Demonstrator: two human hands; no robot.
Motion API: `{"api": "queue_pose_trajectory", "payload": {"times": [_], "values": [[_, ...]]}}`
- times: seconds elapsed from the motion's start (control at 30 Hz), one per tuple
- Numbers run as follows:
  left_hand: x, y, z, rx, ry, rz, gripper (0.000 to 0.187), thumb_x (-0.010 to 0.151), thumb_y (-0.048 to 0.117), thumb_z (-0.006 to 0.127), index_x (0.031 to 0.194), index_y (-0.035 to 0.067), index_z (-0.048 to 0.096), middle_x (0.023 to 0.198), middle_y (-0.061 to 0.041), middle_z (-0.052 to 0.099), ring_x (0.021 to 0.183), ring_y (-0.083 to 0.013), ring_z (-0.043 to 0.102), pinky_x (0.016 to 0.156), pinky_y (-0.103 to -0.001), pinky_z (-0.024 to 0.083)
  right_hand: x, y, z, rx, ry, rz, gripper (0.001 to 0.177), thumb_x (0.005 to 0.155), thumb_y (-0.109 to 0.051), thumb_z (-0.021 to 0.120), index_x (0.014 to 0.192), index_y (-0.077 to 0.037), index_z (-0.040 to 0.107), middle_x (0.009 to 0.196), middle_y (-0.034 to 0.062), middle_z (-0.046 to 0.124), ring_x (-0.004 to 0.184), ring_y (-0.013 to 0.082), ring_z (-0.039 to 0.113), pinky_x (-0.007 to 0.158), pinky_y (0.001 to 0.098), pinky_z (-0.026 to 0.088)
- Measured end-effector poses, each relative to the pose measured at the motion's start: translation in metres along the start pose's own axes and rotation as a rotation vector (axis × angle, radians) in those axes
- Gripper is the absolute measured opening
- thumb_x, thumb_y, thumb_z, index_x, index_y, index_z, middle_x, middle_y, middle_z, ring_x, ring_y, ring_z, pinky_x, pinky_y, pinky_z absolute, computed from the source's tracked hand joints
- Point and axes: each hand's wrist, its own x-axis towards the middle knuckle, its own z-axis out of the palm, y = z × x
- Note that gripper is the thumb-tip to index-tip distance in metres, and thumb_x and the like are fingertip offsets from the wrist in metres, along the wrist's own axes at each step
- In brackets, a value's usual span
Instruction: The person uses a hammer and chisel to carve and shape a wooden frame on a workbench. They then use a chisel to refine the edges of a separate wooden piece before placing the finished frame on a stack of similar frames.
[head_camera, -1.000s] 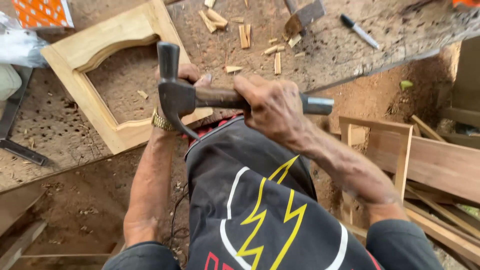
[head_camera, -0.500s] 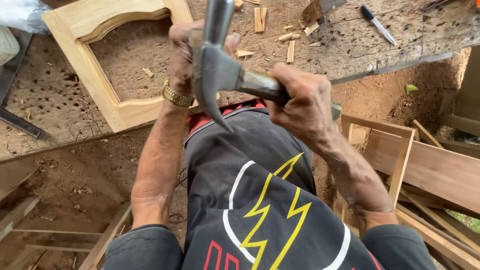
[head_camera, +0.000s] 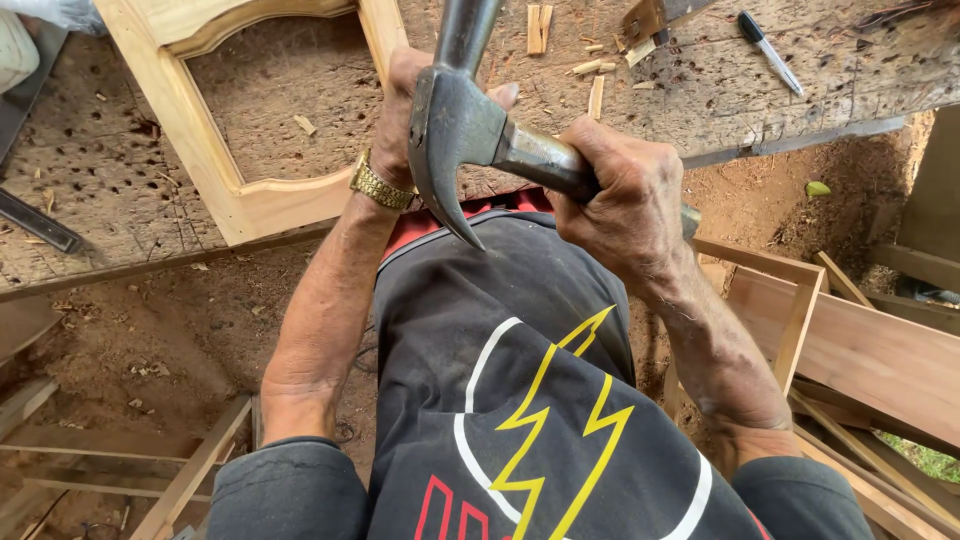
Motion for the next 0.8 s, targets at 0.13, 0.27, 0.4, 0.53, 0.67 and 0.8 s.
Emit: {"api": "queue_pose_trajectory", "payload": {"times": [0.13,0.27,0.4,0.53,0.67,0.8], "values": [[-0.008,-0.006,0.010,0.165,0.093,0.023,0.032,0.089,0.016,0.093,0.076,0.008,0.065,0.064,0.003,0.060,0.056,-0.0050,0.059,0.049,-0.022,0.050,0.002,-0.009,-0.004,-0.007,-0.011,-0.042,0.020,0.088,-0.007,0.082,0.094,-0.007,0.063,0.077,0.0098,0.061,0.068,0.0256,0.064,0.062,0.0389,0.049],[-0.011,0.004,0.012,0.085,0.103,-0.066,0.033,0.090,0.017,0.092,0.076,0.008,0.063,0.065,0.003,0.060,0.056,-0.0053,0.059,0.049,-0.022,0.052,0.003,-0.011,-0.004,-0.010,-0.027,-0.052,0.019,0.088,-0.006,0.081,0.095,-0.007,0.063,0.078,0.0099,0.062,0.069,0.0258,0.064,0.062,0.0388,0.048],[-0.006,0.015,0.004,0.057,-0.008,-0.095,0.035,0.094,0.018,0.089,0.073,0.008,0.062,0.063,0.002,0.059,0.055,-0.0069,0.058,0.049,-0.025,0.049,0.006,-0.015,-0.003,-0.012,-0.032,-0.057,0.019,0.088,-0.005,0.080,0.096,-0.006,0.062,0.078,0.0097,0.062,0.068,0.0252,0.064,0.062,0.0383,0.048],[-0.010,0.012,0.004,0.181,-0.030,-0.056,0.034,0.095,0.018,0.087,0.074,0.008,0.063,0.061,0.003,0.059,0.053,-0.0071,0.058,0.046,-0.025,0.047,0.005,-0.018,-0.005,-0.028,-0.043,-0.064,0.021,0.089,-0.006,0.081,0.094,-0.006,0.061,0.077,0.0097,0.061,0.069,0.0249,0.064,0.063,0.0388,0.048],[-0.020,-0.006,0.001,0.189,-0.018,0.002,0.031,0.096,0.018,0.086,0.076,0.009,0.064,0.065,0.002,0.058,0.056,-0.0090,0.057,0.046,-0.026,0.046,0.002,-0.006,0.008,-0.119,-0.065,-0.057,0.022,0.085,-0.006,0.079,0.092,-0.007,0.058,0.078,0.0092,0.061,0.067,0.0245,0.063,0.061,0.0397,0.049],[-0.018,-0.010,0.000,0.031,-0.022,-0.053,0.025,0.099,0.016,0.081,0.081,0.009,0.065,0.068,0.000,0.059,0.057,-0.0097,0.054,0.046,-0.028,0.043,0.001,-0.018,-0.002,-0.196,-0.067,-0.094,0.024,0.080,-0.005,0.077,0.095,-0.008,0.058,0.081,0.0088,0.063,0.069,0.0263,0.064,0.059,0.0412,0.049]]}}
